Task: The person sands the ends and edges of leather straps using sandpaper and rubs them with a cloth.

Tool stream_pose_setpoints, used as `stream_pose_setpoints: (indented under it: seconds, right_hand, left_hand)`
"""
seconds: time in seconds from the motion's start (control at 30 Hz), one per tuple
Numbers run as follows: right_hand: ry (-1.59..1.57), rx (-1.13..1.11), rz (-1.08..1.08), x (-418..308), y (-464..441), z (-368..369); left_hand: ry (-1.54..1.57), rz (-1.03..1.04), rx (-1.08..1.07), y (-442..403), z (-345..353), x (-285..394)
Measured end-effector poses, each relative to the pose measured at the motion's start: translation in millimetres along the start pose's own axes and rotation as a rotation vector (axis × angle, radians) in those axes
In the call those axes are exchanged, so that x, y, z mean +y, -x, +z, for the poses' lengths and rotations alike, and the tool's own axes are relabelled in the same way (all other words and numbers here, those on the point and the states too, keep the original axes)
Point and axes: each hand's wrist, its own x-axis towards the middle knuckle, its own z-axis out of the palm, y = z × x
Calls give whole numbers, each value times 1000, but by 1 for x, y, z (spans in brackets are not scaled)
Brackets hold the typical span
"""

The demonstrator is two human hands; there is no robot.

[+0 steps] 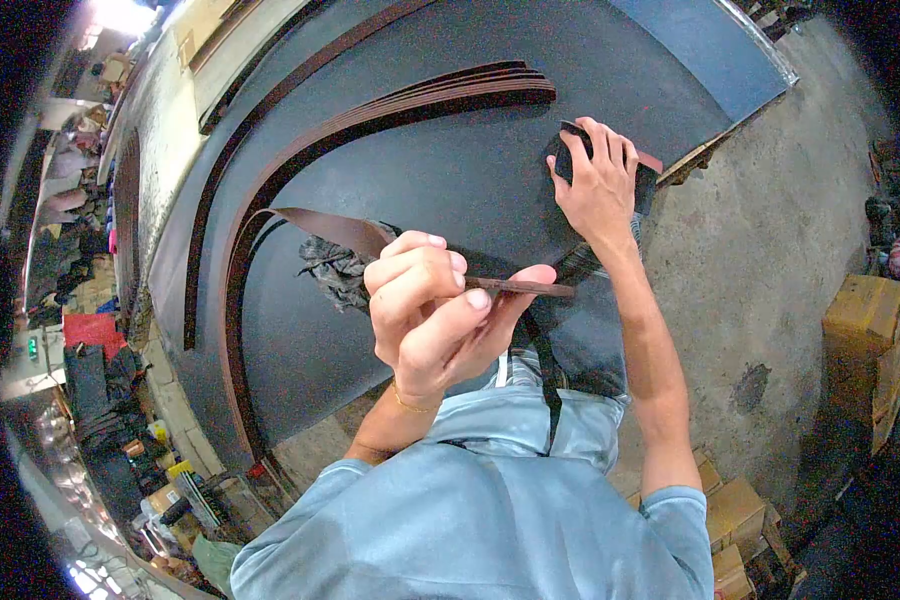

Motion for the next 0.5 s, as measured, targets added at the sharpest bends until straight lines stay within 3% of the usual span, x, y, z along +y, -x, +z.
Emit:
stream_pose_setpoints:
  seconds: [0.1, 0.43, 0.5]
  right_hand:
    - [-2, 5, -1, 0, 0, 1]
    - [1, 5, -4, 0, 1, 0]
    - [-7, 4, 1, 0, 1, -1]
  left_hand:
    - [103, 13, 160, 3, 10, -2]
    - [88, 22, 145, 2, 5, -2]
    - [100, 1, 63, 2, 0, -1]
